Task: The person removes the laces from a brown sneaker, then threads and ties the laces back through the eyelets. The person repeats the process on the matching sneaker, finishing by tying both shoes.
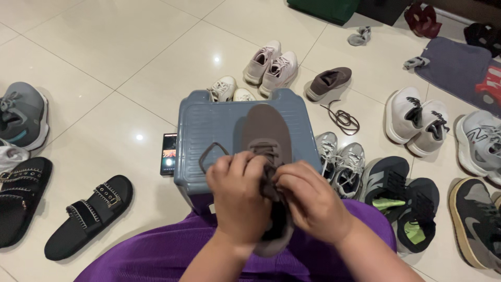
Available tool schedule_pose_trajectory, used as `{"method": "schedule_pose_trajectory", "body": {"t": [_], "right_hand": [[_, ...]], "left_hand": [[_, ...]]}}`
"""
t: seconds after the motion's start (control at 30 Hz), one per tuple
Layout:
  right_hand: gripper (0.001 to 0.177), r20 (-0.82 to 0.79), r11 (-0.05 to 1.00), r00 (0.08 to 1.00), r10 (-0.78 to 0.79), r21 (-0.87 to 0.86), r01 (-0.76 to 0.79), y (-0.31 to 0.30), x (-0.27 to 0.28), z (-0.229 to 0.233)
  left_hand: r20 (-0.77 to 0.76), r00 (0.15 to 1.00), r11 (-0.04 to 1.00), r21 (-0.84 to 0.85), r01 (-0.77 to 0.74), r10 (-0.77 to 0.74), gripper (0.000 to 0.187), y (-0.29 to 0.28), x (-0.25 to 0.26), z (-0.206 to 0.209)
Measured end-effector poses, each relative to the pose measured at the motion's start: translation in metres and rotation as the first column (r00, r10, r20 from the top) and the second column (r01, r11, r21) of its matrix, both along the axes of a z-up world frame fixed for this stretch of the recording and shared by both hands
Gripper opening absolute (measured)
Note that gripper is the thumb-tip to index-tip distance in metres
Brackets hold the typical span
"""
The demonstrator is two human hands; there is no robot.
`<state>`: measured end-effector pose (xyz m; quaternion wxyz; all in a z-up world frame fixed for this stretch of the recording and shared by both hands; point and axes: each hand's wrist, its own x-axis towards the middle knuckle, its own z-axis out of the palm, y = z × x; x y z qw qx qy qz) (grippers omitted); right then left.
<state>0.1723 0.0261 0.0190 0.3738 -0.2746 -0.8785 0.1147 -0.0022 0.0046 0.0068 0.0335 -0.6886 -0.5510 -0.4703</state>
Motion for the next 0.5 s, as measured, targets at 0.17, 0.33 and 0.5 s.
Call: {"method": "schedule_pose_trajectory", "body": {"t": [0.17,0.33,0.5], "right_hand": [[0.005,-0.48,0.837,0.877,0.008,-0.477,-0.268,-0.013,0.009,-0.011],[0.007,-0.716,0.762,0.695,0.059,-0.417,-0.495,-0.039,0.06,0.008],[0.008,-0.822,0.867,0.569,0.028,-0.264,-0.423,-0.06,0.118,0.049]], "left_hand": [[-0.032,0.998,0.997,-0.045,-0.06,0.059,0.041,0.006,0.002,0.013],[-0.053,0.987,0.976,-0.148,-0.159,0.153,0.049,0.014,0.0,0.017],[0.084,0.975,0.962,-0.201,-0.184,0.204,0.07,0.029,0.003,0.013]]}}
